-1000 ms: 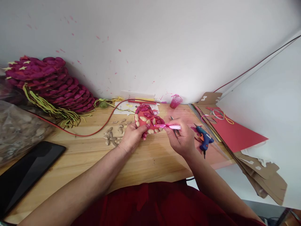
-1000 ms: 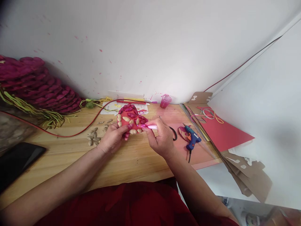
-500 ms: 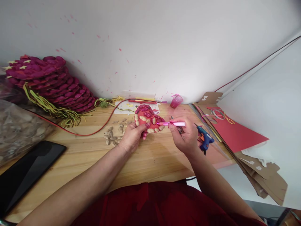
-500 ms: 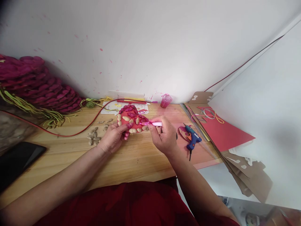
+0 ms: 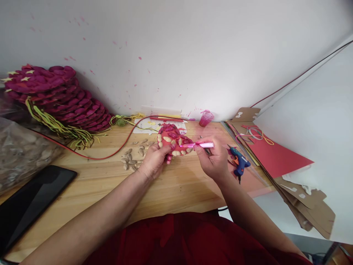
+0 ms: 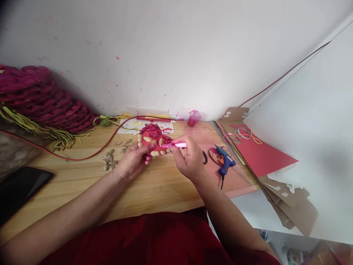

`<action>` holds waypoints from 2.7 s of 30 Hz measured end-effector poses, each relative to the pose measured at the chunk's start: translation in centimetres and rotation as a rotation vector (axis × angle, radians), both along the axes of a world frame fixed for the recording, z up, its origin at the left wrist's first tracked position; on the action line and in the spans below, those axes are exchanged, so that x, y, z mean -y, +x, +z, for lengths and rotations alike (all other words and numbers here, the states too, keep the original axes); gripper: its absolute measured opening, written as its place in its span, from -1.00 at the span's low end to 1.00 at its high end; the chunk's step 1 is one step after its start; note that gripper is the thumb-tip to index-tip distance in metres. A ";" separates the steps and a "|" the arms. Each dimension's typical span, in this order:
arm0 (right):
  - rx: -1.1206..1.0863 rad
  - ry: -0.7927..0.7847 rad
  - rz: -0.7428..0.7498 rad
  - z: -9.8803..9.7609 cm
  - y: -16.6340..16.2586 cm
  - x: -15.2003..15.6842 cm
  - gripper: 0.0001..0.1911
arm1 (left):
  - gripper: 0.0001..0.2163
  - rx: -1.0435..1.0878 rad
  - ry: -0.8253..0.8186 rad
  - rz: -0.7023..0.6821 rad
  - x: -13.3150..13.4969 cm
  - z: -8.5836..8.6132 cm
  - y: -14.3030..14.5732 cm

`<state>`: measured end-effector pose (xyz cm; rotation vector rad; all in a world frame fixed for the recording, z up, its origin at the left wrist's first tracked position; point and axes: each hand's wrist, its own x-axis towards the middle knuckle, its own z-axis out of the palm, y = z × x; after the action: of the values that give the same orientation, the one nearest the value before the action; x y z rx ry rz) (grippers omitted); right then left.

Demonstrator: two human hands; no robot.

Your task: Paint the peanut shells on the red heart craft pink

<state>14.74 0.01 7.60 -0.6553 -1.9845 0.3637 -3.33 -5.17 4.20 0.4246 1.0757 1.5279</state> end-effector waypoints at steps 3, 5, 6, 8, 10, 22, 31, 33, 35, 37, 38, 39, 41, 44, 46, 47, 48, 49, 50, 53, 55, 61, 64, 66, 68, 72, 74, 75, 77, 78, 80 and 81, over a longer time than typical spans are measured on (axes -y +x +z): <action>-0.007 -0.013 -0.033 -0.1 0.0 -0.3 -0.93 | -0.71 0.017 -0.016 -0.003 -0.1 0.0 0.0; -0.019 -0.024 -0.027 -0.1 0.1 -0.5 -0.94 | -0.71 0.028 -0.025 -0.007 -0.1 0.1 -0.1; -0.022 -0.031 -0.013 -0.1 0.1 -0.6 -0.94 | -0.71 0.033 -0.025 -0.008 -0.1 0.1 -0.1; -0.013 -0.050 0.021 -0.2 0.0 -0.7 -0.94 | -0.71 0.043 -0.023 -0.011 -0.1 0.1 -0.1; -0.007 -0.053 0.029 -0.2 0.0 -0.8 -0.94 | -0.71 0.051 -0.019 -0.014 0.0 0.1 -0.1; 0.007 0.002 0.005 0.1 -0.2 -0.8 -0.94 | -0.74 0.011 -0.026 -0.023 0.1 0.2 -0.1; 0.064 0.048 0.023 0.5 -0.5 -0.2 -0.94 | -0.73 -0.055 -0.015 -0.016 0.0 0.0 0.0; 0.060 0.060 -0.003 0.5 -0.7 -0.2 -0.94 | -0.72 -0.093 0.002 -0.006 0.0 -0.1 0.0; 0.052 0.071 -0.028 0.6 -0.8 -0.1 -0.94 | -0.71 -0.141 0.023 0.007 -0.1 -0.3 0.0; 0.050 0.082 -0.046 0.7 -0.8 -0.1 -0.94 | -0.70 -0.193 0.046 0.006 -0.1 -0.6 -0.1; 0.056 0.083 -0.045 0.8 -0.8 0.0 -0.94 | -0.69 -0.217 0.059 0.001 -0.1 -0.8 -0.1; 0.068 0.080 -0.038 0.8 -0.8 0.0 -0.94 | -0.69 -0.239 0.072 -0.004 0.0 -0.9 -0.1; 0.094 0.066 -0.017 0.9 -0.9 0.1 -0.94 | -0.69 -0.271 0.092 -0.009 0.0 -1.1 -0.1; 0.097 0.072 -0.047 0.9 -0.9 0.0 -0.95 | -0.69 -0.290 0.093 -0.001 -0.1 -1.4 -0.2; 0.079 0.099 -0.088 0.9 -0.9 0.0 -0.94 | -0.69 -0.299 0.090 -0.002 -0.1 -1.4 -0.2; 0.073 0.111 -0.097 1.0 -0.9 0.0 -0.94 | -0.69 -0.304 0.092 -0.004 -0.1 -1.5 -0.2; 0.072 0.119 -0.093 1.1 -0.9 0.0 -0.94 | -0.69 -0.309 0.094 -0.005 -0.1 -1.5 -0.2; 0.079 0.122 -0.077 1.1 -0.9 0.1 -0.93 | -0.69 -0.315 0.096 -0.008 -0.1 -1.5 -0.3; 0.093 0.123 -0.056 1.1 -0.9 0.2 -0.93 | -0.69 -0.321 0.098 -0.010 -0.1 -1.5 -0.3; 0.134 0.121 -0.020 1.1 -1.0 0.3 -0.92 | -0.70 -0.345 0.091 -0.019 -0.1 -1.4 -0.3; 0.129 0.130 -0.037 1.1 -1.0 0.3 -0.92 | -0.70 -0.358 0.081 -0.017 0.0 -1.3 -0.4; 0.100 0.089 -0.039 1.3 -0.8 -0.2 -0.94 | -0.71 -0.371 0.081 -0.022 0.2 -1.0 -0.4; 0.121 0.082 -0.035 1.4 -0.8 -0.4 -0.93 | -0.71 -0.385 0.084 -0.030 0.3 -0.9 -0.4; 0.109 0.097 -0.057 1.4 -0.8 -0.6 -0.93 | -0.70 -0.397 0.085 -0.028 0.3 -0.9 -0.4; 0.103 0.095 -0.059 1.6 -0.7 -0.6 -0.94 | -0.70 -0.393 0.091 -0.023 0.3 -1.0 -0.4; 0.135 0.071 -0.035 1.7 -0.7 -0.5 -0.92 | -0.70 -0.395 0.095 -0.020 0.2 -1.2 -0.3; 0.137 0.090 -0.056 1.6 -0.7 -0.4 -0.92 | -0.70 -0.392 0.092 -0.018 0.2 -1.3 -0.3; 0.131 0.099 -0.070 1.6 -0.7 -0.4 -0.92 | -0.71 -0.385 0.095 -0.018 0.2 -1.4 -0.3; 0.111 0.094 -0.076 1.5 -0.6 -0.5 -0.94 | -0.72 -0.366 0.107 -0.018 0.1 -1.6 -0.4; 0.106 0.080 -0.066 1.5 -0.6 -0.5 -0.94 | -0.73 -0.358 0.113 -0.019 0.0 -1.7 -0.4; 0.114 0.051 -0.039 1.5 -0.6 -0.6 -0.94 | -0.75 -0.352 0.113 -0.021 0.0 -1.9 -0.4; 0.124 0.049 -0.034 1.5 -0.6 -0.6 -0.94 | -0.75 -0.352 0.107 -0.022 -0.1 -2.0 -0.5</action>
<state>14.17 0.57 9.10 -0.6939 -2.0902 0.2585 -3.78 -5.10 2.22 0.7991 1.2557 1.5303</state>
